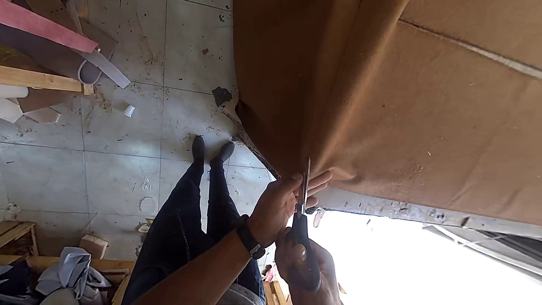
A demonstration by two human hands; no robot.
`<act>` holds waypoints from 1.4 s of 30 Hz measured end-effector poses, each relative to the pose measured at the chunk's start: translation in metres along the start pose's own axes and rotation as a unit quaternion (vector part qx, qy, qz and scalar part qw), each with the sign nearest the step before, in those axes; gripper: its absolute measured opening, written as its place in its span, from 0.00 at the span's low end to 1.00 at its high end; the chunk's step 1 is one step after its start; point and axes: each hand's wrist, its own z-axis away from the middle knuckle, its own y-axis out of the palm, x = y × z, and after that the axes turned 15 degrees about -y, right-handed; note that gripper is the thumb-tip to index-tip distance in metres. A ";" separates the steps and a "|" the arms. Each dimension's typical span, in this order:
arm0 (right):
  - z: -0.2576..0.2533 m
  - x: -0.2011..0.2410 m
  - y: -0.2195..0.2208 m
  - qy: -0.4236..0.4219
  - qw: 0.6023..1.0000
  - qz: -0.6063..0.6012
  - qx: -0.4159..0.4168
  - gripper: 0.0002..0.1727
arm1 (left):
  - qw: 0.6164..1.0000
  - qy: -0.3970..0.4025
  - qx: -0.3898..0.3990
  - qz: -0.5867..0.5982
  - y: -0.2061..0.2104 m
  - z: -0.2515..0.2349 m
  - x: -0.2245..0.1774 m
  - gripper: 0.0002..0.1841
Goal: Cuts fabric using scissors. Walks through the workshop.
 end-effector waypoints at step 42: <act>-0.048 0.005 0.018 -0.077 0.996 0.032 -0.022 0.24 | 0.999 -0.013 -0.028 -0.015 -0.013 0.008 0.004 0.23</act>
